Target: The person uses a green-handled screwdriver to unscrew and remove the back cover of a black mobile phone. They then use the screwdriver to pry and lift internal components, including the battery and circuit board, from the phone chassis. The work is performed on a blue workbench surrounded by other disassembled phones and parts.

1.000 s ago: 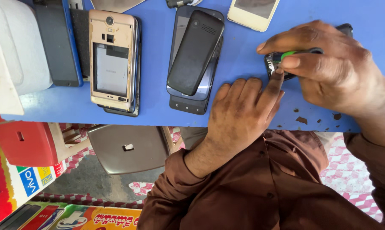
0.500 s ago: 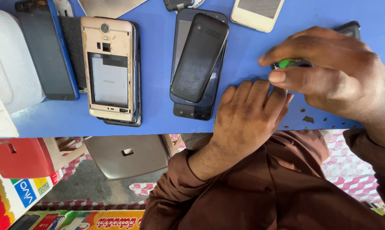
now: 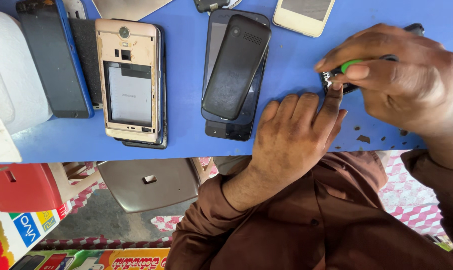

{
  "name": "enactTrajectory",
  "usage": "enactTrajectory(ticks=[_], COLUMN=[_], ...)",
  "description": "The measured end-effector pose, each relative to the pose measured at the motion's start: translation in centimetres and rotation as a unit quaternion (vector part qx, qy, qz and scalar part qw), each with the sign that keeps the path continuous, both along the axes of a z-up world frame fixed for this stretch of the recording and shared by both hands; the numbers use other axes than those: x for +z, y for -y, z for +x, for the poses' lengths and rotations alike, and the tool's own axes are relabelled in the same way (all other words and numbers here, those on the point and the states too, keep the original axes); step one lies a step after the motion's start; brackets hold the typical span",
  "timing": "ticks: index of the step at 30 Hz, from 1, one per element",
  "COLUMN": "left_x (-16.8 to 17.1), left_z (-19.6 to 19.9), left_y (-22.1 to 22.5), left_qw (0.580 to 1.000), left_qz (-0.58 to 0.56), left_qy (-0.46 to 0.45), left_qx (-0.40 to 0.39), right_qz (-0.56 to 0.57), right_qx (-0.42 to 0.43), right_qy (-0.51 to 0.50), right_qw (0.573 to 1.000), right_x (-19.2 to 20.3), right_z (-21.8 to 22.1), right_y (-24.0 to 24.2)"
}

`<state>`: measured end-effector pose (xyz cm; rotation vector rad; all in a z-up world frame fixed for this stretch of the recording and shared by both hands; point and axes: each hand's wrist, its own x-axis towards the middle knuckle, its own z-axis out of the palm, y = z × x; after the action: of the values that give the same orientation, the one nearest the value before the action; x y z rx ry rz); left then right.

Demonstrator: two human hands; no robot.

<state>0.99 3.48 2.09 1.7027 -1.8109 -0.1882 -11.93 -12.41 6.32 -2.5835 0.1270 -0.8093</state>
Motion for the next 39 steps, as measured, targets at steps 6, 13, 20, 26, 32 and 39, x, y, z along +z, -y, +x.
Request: enactTrajectory(ticks=[6, 13, 20, 26, 32, 39], left_x=[0.6, 0.3, 0.6, 0.7, 0.9, 0.9], left_z=[0.1, 0.0, 0.0, 0.0, 0.1, 0.1], left_y=[0.0, 0.0, 0.2, 0.2, 0.1, 0.3], left_qw=[1.0, 1.0, 1.0, 1.0, 1.0, 1.0], left_qz=[0.008, -0.002, -0.009, -0.005, -0.007, -0.001], left_qy=[0.001, -0.002, -0.001, 0.004, 0.009, 0.011], left_qx=[0.0, 0.001, 0.003, 0.004, 0.004, 0.0], right_qz=[-0.004, 0.016, 0.043, -0.021, -0.036, -0.058], right_qx=[-0.005, 0.025, 0.018, 0.007, -0.025, -0.015], right_qy=[0.025, 0.006, -0.016, 0.013, -0.07, 0.023], right_qw=[1.0, 1.0, 0.999, 1.0, 0.997, 0.998], right_x=[-0.2, 0.7, 1.0, 0.6, 1.3, 0.8], right_z=[0.5, 0.3, 0.0, 0.2, -0.7, 0.5], right_y=[-0.1, 0.0, -0.2, -0.1, -0.4, -0.4])
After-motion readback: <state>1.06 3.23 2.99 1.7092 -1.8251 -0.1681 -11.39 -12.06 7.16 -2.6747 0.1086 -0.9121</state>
